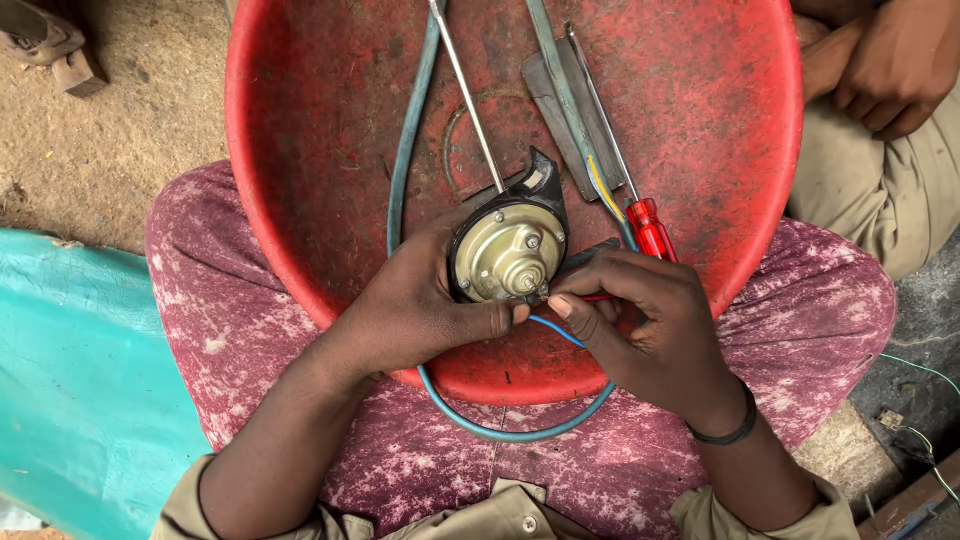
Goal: The recorder uses a screwdriver to repair or adjust a motorcycle horn inside a plastic tub.
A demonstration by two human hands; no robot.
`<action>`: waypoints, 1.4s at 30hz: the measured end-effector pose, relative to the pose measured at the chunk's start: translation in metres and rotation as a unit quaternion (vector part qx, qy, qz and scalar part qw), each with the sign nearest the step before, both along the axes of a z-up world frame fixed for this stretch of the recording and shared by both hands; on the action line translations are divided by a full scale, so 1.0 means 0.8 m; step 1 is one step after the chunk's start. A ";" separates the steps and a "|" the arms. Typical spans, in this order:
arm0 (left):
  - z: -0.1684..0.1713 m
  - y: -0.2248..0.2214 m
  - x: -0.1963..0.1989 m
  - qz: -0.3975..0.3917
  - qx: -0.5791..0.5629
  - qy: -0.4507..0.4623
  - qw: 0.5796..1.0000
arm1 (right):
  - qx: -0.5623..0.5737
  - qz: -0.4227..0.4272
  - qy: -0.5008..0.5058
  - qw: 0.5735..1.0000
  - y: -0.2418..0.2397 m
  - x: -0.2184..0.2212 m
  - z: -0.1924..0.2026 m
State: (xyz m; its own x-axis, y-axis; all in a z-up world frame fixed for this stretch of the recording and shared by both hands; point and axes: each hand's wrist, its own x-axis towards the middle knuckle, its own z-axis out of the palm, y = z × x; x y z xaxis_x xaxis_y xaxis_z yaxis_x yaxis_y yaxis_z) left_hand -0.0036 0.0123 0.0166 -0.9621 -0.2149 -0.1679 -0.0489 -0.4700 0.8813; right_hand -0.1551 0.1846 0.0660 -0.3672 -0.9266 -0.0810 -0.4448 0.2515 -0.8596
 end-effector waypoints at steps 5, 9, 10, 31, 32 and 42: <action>-0.002 0.000 0.001 0.001 0.021 0.000 1.000 | -0.003 0.003 0.005 1.000 0.002 -0.002 -0.001; -0.002 0.001 0.001 0.004 0.009 -0.001 1.000 | 0.011 0.000 0.012 1.000 0.002 -0.003 -0.001; -0.002 0.001 0.001 0.004 0.009 -0.001 1.000 | 0.011 0.000 0.013 1.000 0.001 -0.002 -0.001; -0.005 0.001 0.004 -0.002 -0.018 -0.013 1.000 | 0.022 0.004 0.005 1.000 0.002 -0.002 -0.003; -0.005 0.001 0.004 -0.003 -0.009 -0.005 1.000 | 0.009 0.012 0.003 1.000 0.004 -0.003 -0.004; -0.006 0.001 0.004 -0.001 -0.021 -0.011 1.000 | 0.012 0.012 0.012 1.000 0.000 0.001 -0.001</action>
